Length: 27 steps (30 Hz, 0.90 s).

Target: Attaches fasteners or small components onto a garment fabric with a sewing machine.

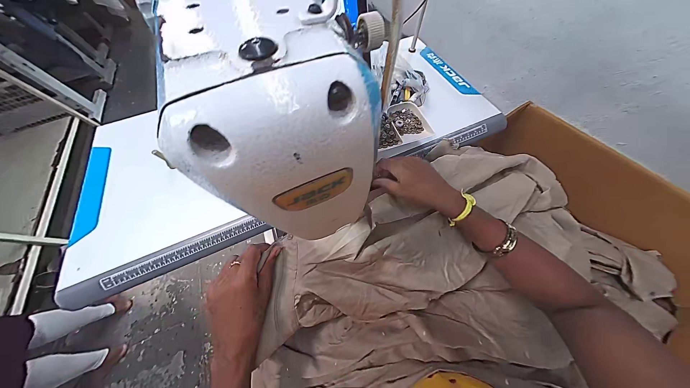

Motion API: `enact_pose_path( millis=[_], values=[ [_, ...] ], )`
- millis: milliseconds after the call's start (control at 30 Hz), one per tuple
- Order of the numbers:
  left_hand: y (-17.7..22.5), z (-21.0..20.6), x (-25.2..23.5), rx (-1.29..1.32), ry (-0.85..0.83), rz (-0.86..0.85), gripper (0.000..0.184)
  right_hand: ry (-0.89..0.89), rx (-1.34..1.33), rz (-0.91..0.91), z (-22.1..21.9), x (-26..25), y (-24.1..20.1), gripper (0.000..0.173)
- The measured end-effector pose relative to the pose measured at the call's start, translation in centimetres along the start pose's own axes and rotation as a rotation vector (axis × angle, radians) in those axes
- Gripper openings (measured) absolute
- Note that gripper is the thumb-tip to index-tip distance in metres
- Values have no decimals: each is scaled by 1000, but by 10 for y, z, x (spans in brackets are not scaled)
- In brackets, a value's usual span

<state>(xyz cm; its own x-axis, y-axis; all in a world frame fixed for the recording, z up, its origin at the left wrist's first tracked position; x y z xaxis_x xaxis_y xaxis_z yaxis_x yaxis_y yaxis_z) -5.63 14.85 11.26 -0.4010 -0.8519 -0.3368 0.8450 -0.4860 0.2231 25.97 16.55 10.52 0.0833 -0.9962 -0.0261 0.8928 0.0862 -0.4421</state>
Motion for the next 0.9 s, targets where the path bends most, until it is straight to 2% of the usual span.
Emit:
enact_pose_path(
  millis=[33, 133, 233, 300, 367, 467, 600, 700, 767, 833, 900],
  values=[
    [6, -4, -1, 11, -63, -12, 34, 61, 88, -30, 8, -4, 13, 19],
    [35, -17, -2, 192, -182, -51, 50, 262, 178, -20, 19, -16, 29, 21],
    [50, -39, -10, 498, -303, 74, 62, 282, 282, 0, 6, -29, 29, 21],
    [47, -51, -15, 584, -325, 184, 60, 328, 288, 15, 3, -30, 30, 16],
    [44, -59, -15, 640, -314, 257, 57, 409, 190, 62, 8, -24, 33, 12],
    [44, -61, -14, 655, -238, 278, 52, 495, -34, 94, 20, -12, 44, 14],
    [43, -61, -14, 665, -221, 279, 50, 419, -308, -10, 29, -2, 49, 15],
    [43, -60, -17, 676, -221, 273, 48, 304, -435, 8, 31, 5, 30, 12],
    [42, -60, -20, 660, -224, 275, 47, 331, -350, 82, 40, 9, 3, 7],
    [44, -57, -21, 586, -212, 258, 43, 427, -190, 221, 45, 16, -33, 9],
    [56, -35, -14, 482, -132, 150, 38, 537, -5, 486, 40, 37, -80, 13]
  ],
)
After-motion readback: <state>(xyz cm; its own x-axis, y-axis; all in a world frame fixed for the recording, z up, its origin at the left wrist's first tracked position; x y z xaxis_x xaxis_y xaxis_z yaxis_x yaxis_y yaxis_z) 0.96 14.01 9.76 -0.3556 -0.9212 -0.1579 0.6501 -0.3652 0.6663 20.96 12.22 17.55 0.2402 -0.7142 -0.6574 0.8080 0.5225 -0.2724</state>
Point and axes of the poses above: each hand's wrist, its own x-axis away from the middle knuckle, its own z-axis out of the back of the hand, y = z × x, the point moved 10 cm from there along -x, towards the middle knuckle, and after that the axes turned 6 degrees about -y, right-handed, at the moved point
